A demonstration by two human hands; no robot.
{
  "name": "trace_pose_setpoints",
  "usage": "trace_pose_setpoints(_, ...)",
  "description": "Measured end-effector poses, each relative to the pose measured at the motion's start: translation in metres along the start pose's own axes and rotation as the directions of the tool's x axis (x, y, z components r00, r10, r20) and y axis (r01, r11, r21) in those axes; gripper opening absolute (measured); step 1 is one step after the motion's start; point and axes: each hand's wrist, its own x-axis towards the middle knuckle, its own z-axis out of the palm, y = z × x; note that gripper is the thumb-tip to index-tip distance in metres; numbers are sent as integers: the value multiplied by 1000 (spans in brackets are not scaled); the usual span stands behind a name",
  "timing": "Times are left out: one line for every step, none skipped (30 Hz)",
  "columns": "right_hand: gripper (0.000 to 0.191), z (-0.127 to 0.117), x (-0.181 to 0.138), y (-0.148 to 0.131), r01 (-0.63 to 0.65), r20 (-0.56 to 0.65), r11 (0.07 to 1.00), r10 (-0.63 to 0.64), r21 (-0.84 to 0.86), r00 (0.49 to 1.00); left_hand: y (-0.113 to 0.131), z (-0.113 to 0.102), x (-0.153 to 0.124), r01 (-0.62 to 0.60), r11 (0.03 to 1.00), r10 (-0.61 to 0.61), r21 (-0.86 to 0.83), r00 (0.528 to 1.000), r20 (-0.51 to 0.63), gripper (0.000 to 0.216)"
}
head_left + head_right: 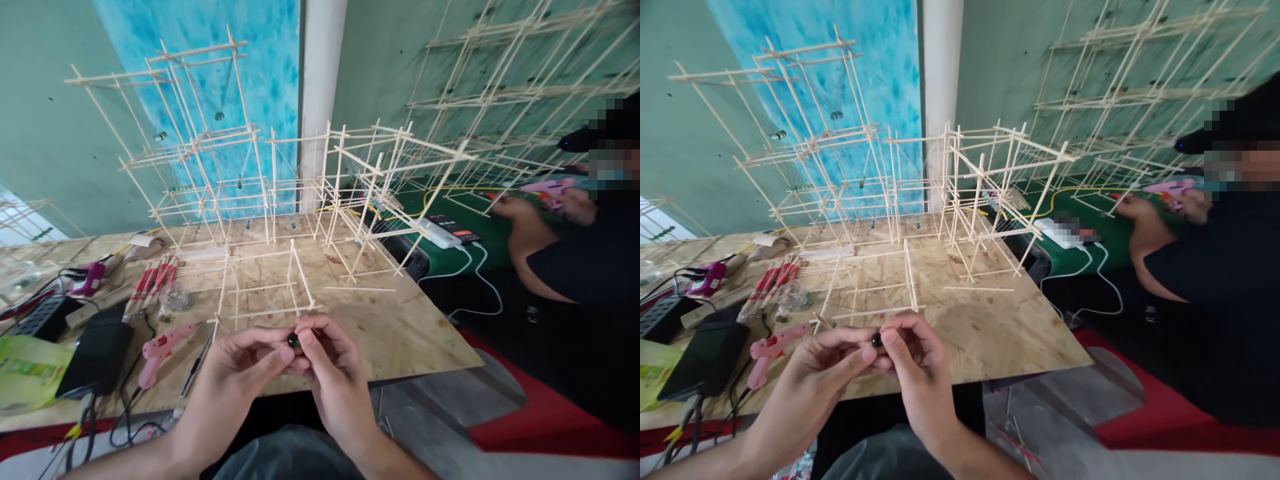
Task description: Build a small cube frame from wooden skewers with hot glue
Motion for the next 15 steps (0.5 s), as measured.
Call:
trace_pose_setpoints(16, 0, 0, 0, -5, 6, 1000, 5, 1, 1000, 0, 0, 0, 3, 1000, -3, -8, 1000, -7, 15)
trace_pose_setpoints(15, 0, -1, -1, -4, 9, 1000, 4, 2, 1000, 1, 0, 1, 6, 1000, -6, -14, 1000, -13, 15)
trace_pose_setpoints(14, 0, -1, -2, 2, 8, 1000, -2, -4, 1000, 1, 1, 1, 7, 1000, -8, -19, 1000, -20, 15)
trace_pose_setpoints(12, 0, -2, -4, 18, 4, 1000, -18, -19, 1000, 2, 1, 1, 8, 1000, -8, -24, 1000, -26, 15)
trace_pose_setpoints(11, 1, -3, -5, 47, -3, 998, -47, -47, 999, 3, 2, 1, 5, 1000, -5, -27, 999, -35, 16)
trace_pose_setpoints(9, 1, -4, -8, 88, -7, 992, -89, -91, 996, 3, 2, 1, -2, 1000, 1, -27, 999, -43, 16)
trace_pose_setpoints(7, 1, -5, -10, 134, -3, 980, -136, -148, 991, 4, 2, 1, -9, 1000, 8, -17, 999, -50, 17)
trace_pose_setpoints(6, 1, -6, -12, 183, 6, 961, -186, -210, 983, 4, 2, 0, -19, 1000, 19, 0, 998, -55, 18)
trace_pose_setpoints(7, 1, -6, -14, 226, 21, 937, -228, -268, 973, 4, 1, 0, -30, 999, 31, 24, 998, -56, 19)
trace_pose_setpoints(7, 0, -7, -16, 258, 39, 913, -260, -316, 965, 4, 1, 0, -40, 998, 43, 50, 998, -53, 20)
trace_pose_setpoints(8, 0, -7, -17, 279, 54, 893, -278, -353, 959, 4, 1, 0, -50, 996, 54, 75, 997, -51, 21)
trace_pose_setpoints(9, 0, -7, -18, 289, 66, 879, -286, -379, 956, 4, 1, 0, -56, 994, 61, 96, 997, -49, 22)
trace_pose_setpoints(9, -1, -7, -18, 291, 72, 872, -286, -394, 956, 4, 1, -1, -62, 992, 68, 110, 996, -49, 22)
trace_pose_setpoints(9, -1, -7, -18, 289, 75, 868, -283, -403, 956, 4, 1, 0, -66, 991, 73, 119, 996, -53, 22)
trace_pose_setpoints(9, -1, -7, -18, 284, 77, 867, -277, -409, 958, 4, 1, 0, -70, 990, 77, 126, 995, -58, 22)
